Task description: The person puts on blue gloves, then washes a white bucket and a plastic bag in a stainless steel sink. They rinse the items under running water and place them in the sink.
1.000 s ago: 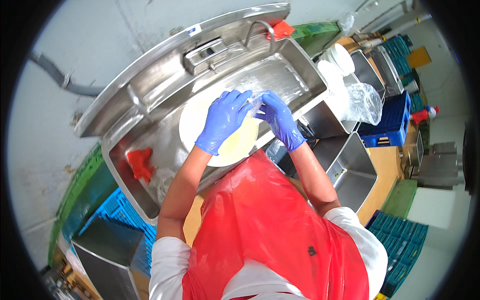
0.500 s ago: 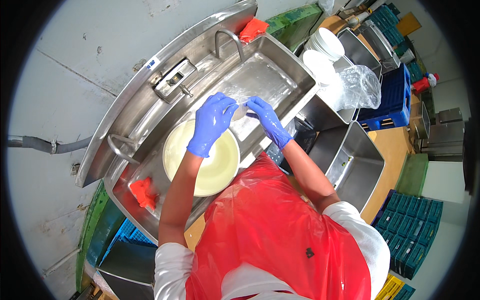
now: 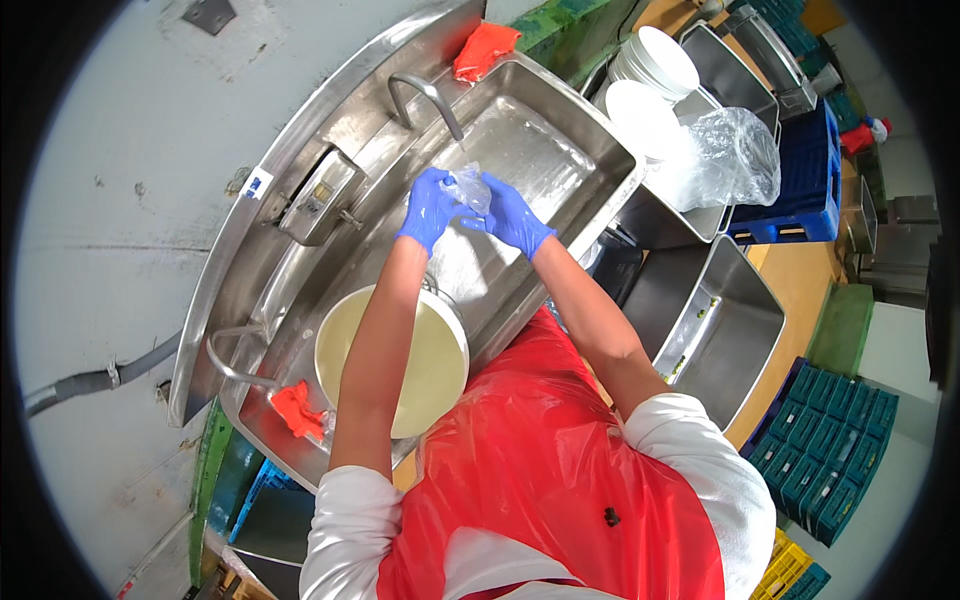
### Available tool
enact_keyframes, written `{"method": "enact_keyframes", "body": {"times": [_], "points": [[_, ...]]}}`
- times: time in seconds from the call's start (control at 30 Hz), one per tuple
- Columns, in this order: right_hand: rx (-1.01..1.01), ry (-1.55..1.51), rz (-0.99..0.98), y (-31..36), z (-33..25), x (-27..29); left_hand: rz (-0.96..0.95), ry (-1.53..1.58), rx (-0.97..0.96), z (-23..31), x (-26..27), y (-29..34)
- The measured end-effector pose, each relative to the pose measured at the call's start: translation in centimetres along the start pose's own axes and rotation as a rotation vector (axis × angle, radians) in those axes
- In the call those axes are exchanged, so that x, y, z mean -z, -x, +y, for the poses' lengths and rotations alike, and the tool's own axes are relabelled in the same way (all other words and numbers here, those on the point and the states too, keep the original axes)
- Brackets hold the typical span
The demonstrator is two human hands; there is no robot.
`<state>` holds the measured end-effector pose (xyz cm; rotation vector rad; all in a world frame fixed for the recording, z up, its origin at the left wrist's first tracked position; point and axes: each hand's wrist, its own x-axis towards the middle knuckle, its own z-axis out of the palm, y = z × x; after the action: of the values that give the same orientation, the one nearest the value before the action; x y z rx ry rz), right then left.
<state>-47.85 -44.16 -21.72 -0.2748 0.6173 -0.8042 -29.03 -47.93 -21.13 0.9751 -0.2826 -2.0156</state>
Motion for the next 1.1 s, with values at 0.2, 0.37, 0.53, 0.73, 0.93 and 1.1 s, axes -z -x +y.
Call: {"method": "enact_keyframes", "body": {"times": [0.2,0.37,0.53,0.73,0.93,1.1], "points": [[0.266,0.156,0.450,-6.5,-0.2,5.5,0.047,0.293,-0.117,-2.7,0.5,-8.8],[0.261,0.078,0.313,-8.5,-2.4,4.8,0.055,0.013,-0.258,-4.3,2.7,-13.0],[0.100,-0.163,0.239,-9.5,-4.1,5.0,0.079,-0.771,-0.267,-2.1,-2.1,-10.3],[0.107,0.243,0.257,-12.6,-2.0,4.9,0.138,-0.641,-0.327,-0.4,-0.4,-9.5],[0.140,0.923,0.381,-10.4,-3.5,6.2,0.063,-1.069,-0.368,1.0,0.8,-6.3],[0.417,1.225,0.451,-2.6,-3.2,6.4,-0.092,-1.365,-0.488,1.0,-1.9,1.0]]}}
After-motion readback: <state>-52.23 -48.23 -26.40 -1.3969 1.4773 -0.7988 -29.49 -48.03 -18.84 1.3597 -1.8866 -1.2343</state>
